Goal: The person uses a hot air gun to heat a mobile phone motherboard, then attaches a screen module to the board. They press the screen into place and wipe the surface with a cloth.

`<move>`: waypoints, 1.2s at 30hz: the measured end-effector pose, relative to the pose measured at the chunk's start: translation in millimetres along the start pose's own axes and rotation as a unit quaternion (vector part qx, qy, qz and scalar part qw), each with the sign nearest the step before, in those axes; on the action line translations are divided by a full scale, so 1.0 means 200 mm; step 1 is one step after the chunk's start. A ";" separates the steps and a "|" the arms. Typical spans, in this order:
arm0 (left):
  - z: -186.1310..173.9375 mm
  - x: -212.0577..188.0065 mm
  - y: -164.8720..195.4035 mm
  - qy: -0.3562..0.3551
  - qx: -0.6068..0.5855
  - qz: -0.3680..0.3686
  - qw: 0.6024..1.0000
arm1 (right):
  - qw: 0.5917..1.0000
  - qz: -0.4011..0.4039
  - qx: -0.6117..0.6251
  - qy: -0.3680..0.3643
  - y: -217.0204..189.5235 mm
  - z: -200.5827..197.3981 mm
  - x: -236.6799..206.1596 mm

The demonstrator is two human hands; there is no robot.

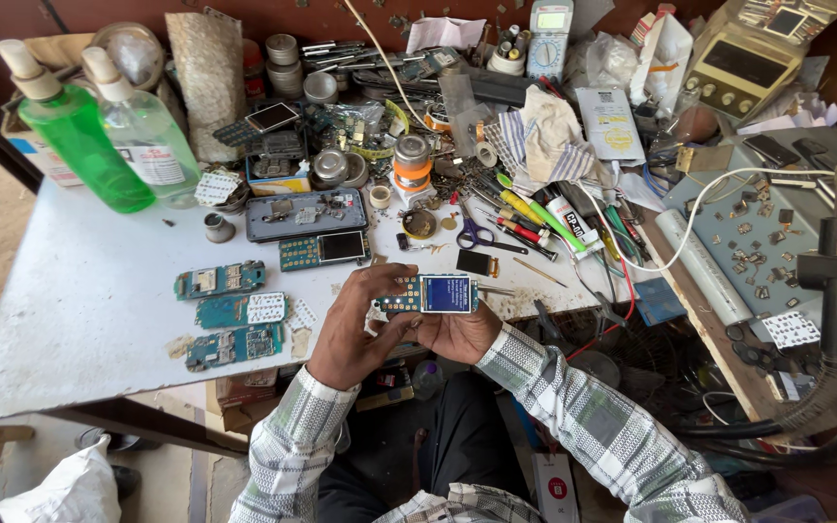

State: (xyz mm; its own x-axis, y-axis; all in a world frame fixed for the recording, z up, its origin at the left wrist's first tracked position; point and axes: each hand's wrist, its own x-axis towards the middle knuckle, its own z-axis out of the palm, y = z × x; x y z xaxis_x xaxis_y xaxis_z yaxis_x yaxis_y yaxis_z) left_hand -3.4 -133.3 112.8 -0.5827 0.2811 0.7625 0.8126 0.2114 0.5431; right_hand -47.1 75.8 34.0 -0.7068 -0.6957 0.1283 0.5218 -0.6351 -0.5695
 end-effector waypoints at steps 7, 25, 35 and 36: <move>-0.06 0.02 0.12 -0.027 0.076 0.028 0.996 | 0.997 -0.011 -0.039 -0.065 -0.01 0.04 -0.01; 0.04 -0.15 0.36 -0.136 0.110 -0.024 0.984 | 0.991 0.036 0.099 -0.077 0.30 -0.26 -0.41; 0.07 -0.24 0.34 -0.060 0.023 -0.105 0.992 | 0.994 0.029 0.109 -0.015 0.33 -0.09 -0.45; 0.08 -0.26 0.33 -0.041 0.009 -0.120 0.992 | 0.995 0.019 0.097 -0.014 0.33 -0.04 -0.45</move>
State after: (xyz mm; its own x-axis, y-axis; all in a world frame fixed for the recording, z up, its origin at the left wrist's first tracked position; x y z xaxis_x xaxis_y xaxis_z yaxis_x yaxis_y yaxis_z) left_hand 79.8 -119.3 104.1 -0.7586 0.2952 0.5809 0.6508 0.2984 0.6982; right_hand 46.6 98.9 -20.5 -0.6729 -0.7276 0.1332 0.6324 -0.6593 -0.4067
